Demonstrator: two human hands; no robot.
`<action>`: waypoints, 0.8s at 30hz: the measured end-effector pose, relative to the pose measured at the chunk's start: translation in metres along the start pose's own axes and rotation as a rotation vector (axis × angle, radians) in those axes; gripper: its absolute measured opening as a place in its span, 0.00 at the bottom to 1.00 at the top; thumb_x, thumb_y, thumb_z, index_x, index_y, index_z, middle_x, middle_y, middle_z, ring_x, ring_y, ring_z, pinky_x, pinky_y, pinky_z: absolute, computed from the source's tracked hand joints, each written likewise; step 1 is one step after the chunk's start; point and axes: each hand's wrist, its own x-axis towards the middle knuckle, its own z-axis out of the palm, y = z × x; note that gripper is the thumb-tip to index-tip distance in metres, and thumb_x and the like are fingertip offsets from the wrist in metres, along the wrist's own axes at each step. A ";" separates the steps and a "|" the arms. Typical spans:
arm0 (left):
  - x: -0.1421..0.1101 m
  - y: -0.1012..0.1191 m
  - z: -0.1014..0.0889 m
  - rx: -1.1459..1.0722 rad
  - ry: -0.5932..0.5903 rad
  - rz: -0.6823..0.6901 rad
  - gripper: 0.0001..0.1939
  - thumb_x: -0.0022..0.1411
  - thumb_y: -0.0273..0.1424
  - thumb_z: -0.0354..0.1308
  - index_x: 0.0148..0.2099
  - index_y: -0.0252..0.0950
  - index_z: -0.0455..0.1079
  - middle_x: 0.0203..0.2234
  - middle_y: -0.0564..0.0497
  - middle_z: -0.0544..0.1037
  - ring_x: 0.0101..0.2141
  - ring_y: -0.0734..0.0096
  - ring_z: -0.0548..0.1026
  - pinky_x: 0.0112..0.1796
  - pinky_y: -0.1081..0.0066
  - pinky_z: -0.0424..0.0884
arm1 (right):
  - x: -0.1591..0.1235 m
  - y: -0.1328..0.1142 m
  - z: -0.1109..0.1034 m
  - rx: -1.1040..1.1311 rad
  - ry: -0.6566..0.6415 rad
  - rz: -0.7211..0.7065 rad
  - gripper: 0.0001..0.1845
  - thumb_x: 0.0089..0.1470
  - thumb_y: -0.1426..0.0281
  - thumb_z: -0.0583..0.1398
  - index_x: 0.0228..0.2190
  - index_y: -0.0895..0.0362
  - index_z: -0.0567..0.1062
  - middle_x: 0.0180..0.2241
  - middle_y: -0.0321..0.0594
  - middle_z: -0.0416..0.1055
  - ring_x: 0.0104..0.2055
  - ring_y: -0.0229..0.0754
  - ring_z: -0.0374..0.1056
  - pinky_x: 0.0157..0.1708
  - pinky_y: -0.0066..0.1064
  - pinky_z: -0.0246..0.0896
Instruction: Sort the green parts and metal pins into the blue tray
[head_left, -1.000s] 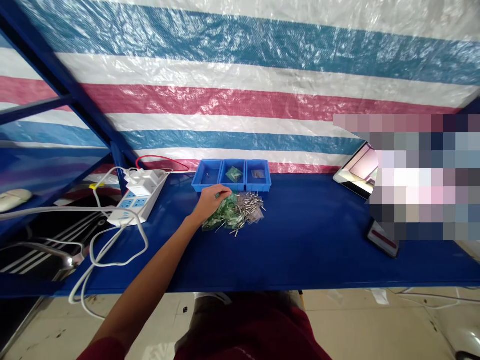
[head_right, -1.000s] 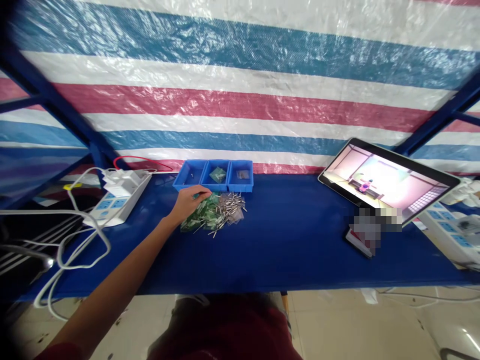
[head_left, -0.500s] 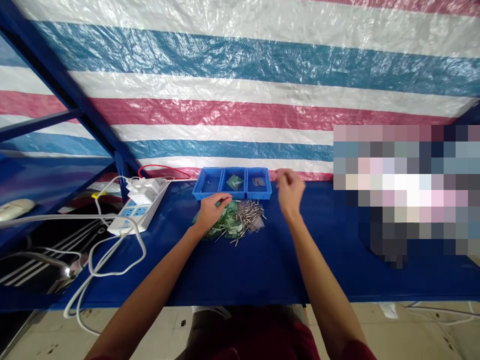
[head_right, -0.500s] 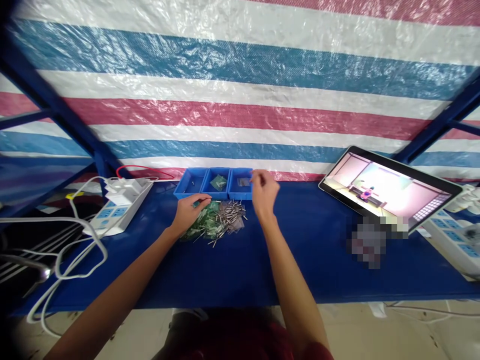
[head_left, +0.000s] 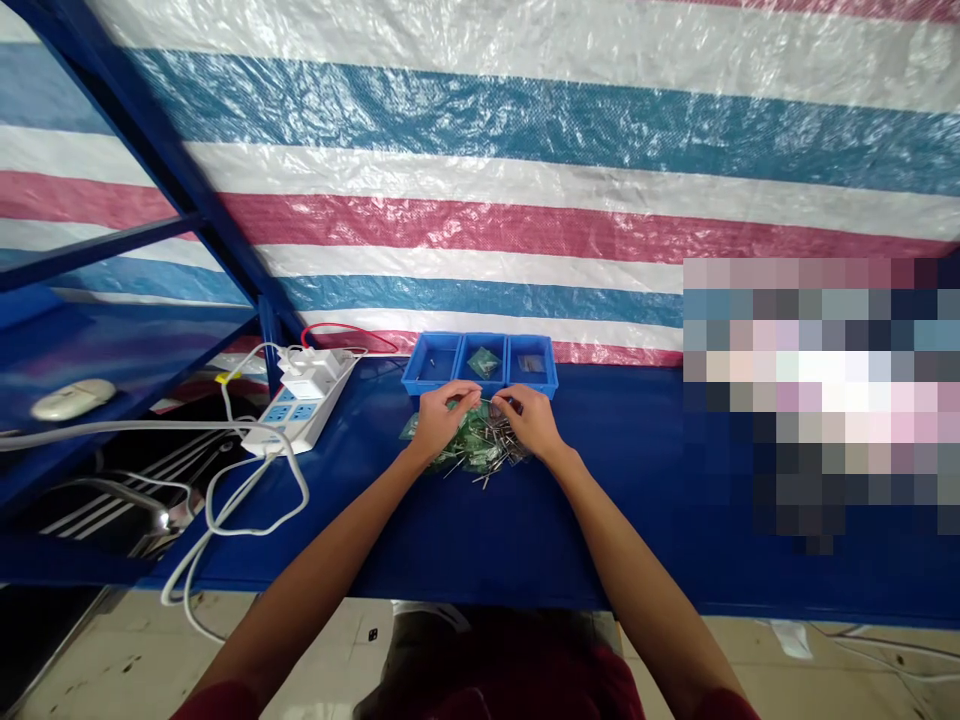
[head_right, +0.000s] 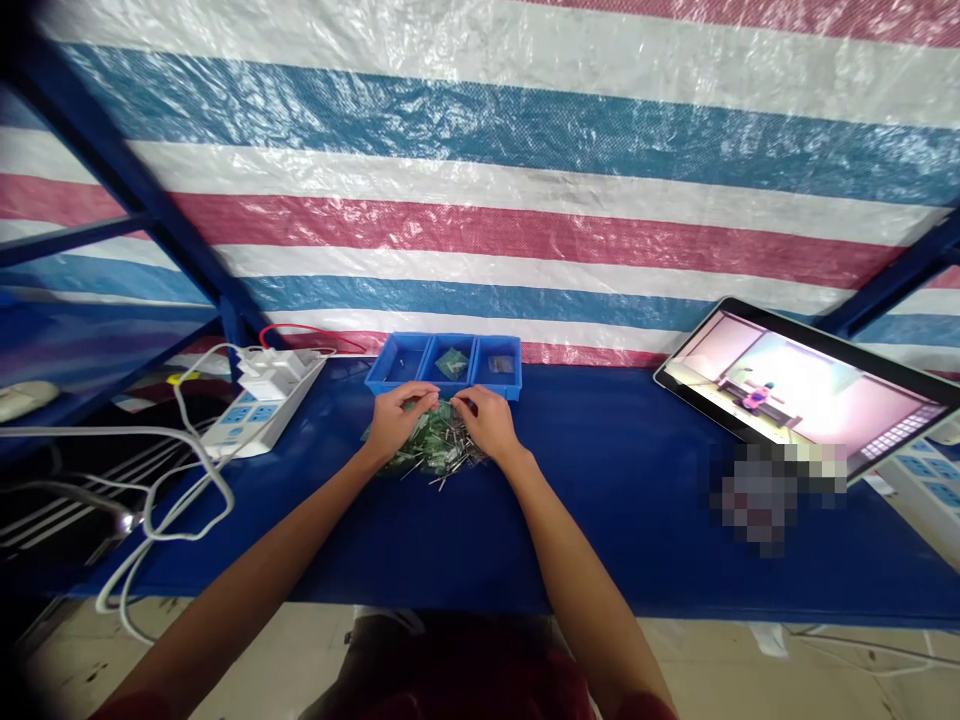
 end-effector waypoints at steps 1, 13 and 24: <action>0.000 0.000 0.000 -0.013 0.006 -0.008 0.16 0.60 0.44 0.61 0.38 0.36 0.75 0.33 0.48 0.81 0.29 0.66 0.79 0.38 0.66 0.77 | -0.001 -0.001 0.000 0.004 0.004 -0.008 0.12 0.62 0.64 0.56 0.32 0.56 0.77 0.30 0.39 0.73 0.28 0.40 0.66 0.32 0.30 0.59; 0.000 0.003 0.001 -0.041 0.003 -0.044 0.19 0.60 0.47 0.60 0.40 0.35 0.76 0.31 0.47 0.81 0.31 0.64 0.79 0.37 0.65 0.77 | -0.006 -0.006 0.003 -0.041 0.040 0.003 0.14 0.64 0.64 0.52 0.33 0.55 0.75 0.31 0.41 0.73 0.33 0.42 0.68 0.37 0.31 0.62; 0.000 0.007 -0.003 0.177 -0.068 0.046 0.18 0.65 0.45 0.53 0.36 0.36 0.73 0.27 0.51 0.78 0.29 0.68 0.76 0.36 0.69 0.73 | -0.007 -0.006 0.004 -0.046 0.039 0.021 0.18 0.65 0.59 0.51 0.35 0.55 0.75 0.32 0.41 0.74 0.31 0.41 0.69 0.35 0.31 0.62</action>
